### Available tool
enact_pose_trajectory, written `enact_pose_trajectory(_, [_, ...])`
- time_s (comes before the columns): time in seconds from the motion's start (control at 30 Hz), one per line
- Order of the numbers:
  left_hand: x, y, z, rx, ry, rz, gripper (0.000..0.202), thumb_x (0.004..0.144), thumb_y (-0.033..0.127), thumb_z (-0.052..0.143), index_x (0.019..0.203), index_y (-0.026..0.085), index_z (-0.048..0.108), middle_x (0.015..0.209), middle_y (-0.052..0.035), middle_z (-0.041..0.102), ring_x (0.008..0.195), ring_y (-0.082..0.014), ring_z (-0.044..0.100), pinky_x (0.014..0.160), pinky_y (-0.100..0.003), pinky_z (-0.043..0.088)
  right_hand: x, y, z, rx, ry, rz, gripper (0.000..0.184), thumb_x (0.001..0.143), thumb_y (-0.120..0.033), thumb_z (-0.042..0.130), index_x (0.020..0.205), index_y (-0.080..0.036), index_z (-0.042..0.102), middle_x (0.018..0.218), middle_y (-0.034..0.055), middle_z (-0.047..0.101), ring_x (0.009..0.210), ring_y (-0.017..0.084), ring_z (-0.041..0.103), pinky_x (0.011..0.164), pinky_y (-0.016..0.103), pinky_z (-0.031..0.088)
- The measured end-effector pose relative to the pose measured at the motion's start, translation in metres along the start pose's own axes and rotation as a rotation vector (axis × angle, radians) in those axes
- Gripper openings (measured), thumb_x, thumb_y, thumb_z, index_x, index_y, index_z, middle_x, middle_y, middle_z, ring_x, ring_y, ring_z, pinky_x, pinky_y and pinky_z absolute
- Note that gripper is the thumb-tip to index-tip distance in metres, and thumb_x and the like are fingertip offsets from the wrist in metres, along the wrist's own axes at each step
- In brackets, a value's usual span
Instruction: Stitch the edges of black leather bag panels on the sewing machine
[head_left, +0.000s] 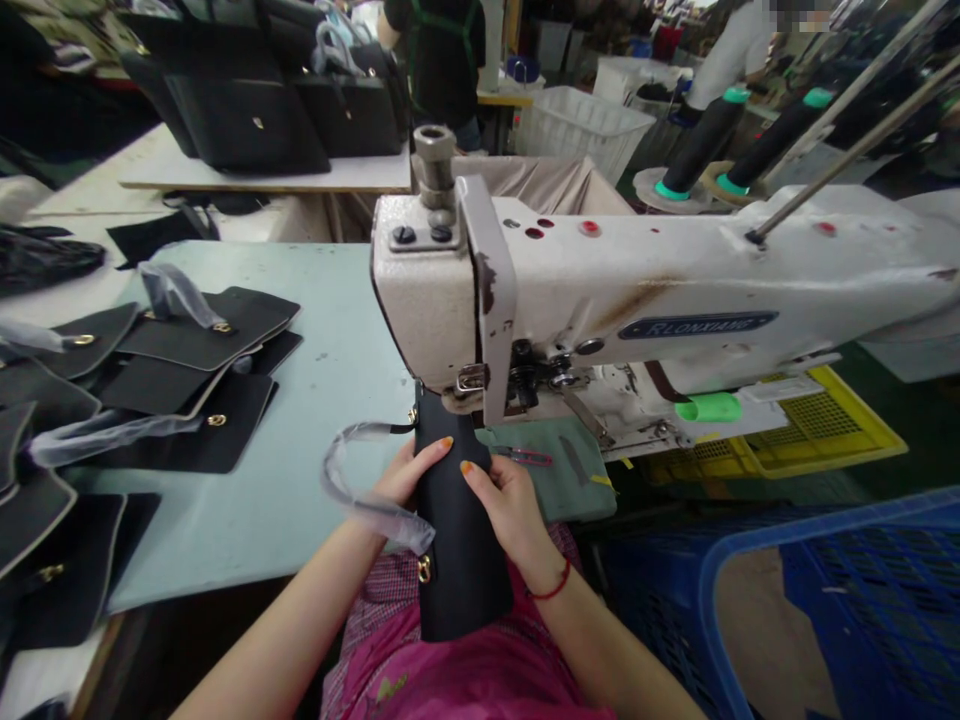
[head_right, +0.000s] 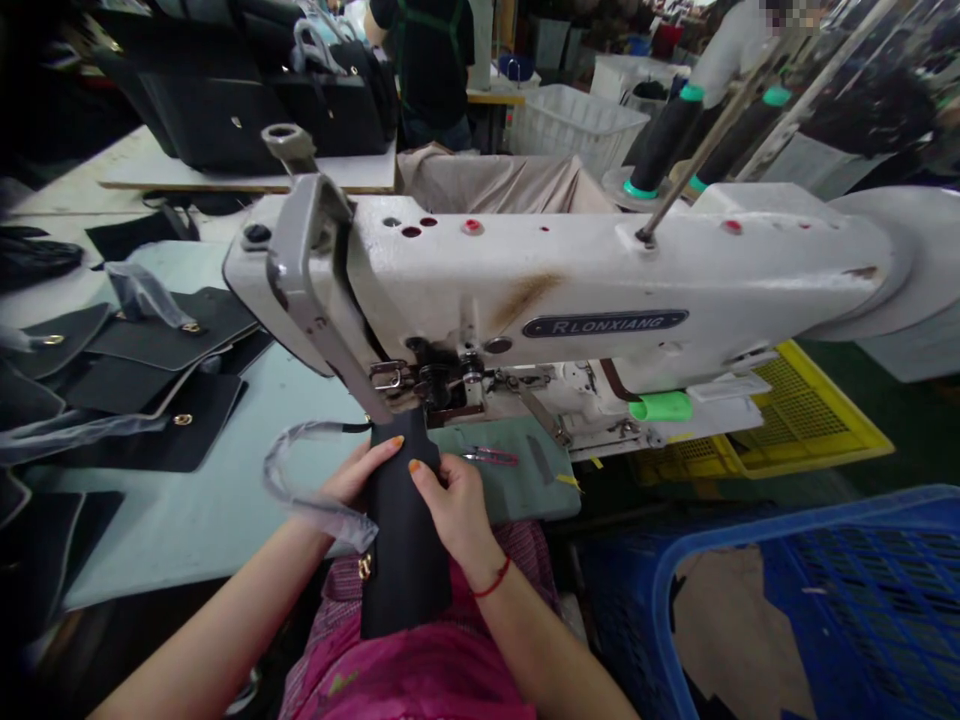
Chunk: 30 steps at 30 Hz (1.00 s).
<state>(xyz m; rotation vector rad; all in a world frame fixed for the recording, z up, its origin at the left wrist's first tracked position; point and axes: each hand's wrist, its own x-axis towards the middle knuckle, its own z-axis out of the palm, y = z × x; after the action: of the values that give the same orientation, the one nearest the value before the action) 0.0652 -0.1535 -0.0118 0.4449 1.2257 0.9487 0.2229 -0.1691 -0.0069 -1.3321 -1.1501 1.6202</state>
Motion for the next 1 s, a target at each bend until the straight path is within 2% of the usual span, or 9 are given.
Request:
enact_pose_trajectory(0.17, [0.014,0.007,-0.007,0.060,-0.014,0.026,0.047,0.066,0.042,0.081,0.103,0.018,0.067,0.103,-0.0101,0.075,0.084,-0.0258,0.073,0.073,-0.032,0.060,0.013,0.000,0.002,-0.010,0.001,-0.013,0.035,0.082,-0.048,0.064,0.083,-0.013,0.068,0.077,0.0040,0.066,0.067,0.015,0.057,0.059,0.023,0.045])
enact_pose_trajectory(0.3, [0.027,0.011,-0.014,0.095,-0.040,0.035,0.046,0.068,0.045,0.080,0.105,0.020,0.068,0.105,-0.0106,0.075,0.092,-0.0296,0.072,0.077,-0.034,0.060,0.023,-0.001,0.004,-0.032,0.015,-0.040,0.035,0.081,-0.048,0.064,0.081,-0.013,0.068,0.074,0.0033,0.066,0.066,0.014,0.056,0.057,0.022,0.043])
enact_pose_trajectory(0.53, [0.051,0.016,-0.030,0.242,-0.117,0.103,0.060,0.067,0.056,0.077,0.114,0.020,0.068,0.104,-0.0109,0.075,0.104,-0.0363,0.068,0.085,-0.041,0.059,0.037,-0.009,0.008,-0.079,0.003,-0.092,0.037,0.083,-0.050,0.061,0.079,-0.014,0.069,0.077,0.0048,0.068,0.071,0.017,0.060,0.057,0.022,0.044])
enact_pose_trajectory(0.73, [0.071,0.024,-0.038,0.274,-0.164,0.140,0.068,0.064,0.062,0.075,0.117,0.020,0.065,0.119,-0.0111,0.071,0.113,-0.0361,0.064,0.093,-0.044,0.055,0.043,-0.010,0.012,-0.099,0.027,-0.128,0.038,0.083,-0.051,0.060,0.072,-0.014,0.064,0.070,0.0026,0.064,0.066,0.015,0.057,0.054,0.021,0.041])
enact_pose_trajectory(0.87, [0.073,0.034,-0.041,0.294,-0.188,0.121,0.068,0.060,0.059,0.080,0.114,0.021,0.065,0.113,-0.0114,0.073,0.111,-0.0371,0.065,0.089,-0.043,0.057,0.045,-0.007,0.011,-0.179,0.042,-0.166,0.042,0.084,-0.053,0.059,0.065,-0.016,0.059,0.060,0.0000,0.057,0.060,0.013,0.051,0.050,0.020,0.036])
enact_pose_trajectory(1.0, [0.061,0.044,-0.040,0.328,-0.247,0.059,0.063,0.060,0.054,0.082,0.111,0.020,0.066,0.108,-0.0115,0.074,0.107,-0.0350,0.067,0.087,-0.040,0.058,0.047,-0.009,0.004,-0.193,0.076,-0.174,0.049,0.088,-0.058,0.052,0.064,-0.016,0.056,0.057,-0.0009,0.052,0.054,0.011,0.047,0.047,0.020,0.034])
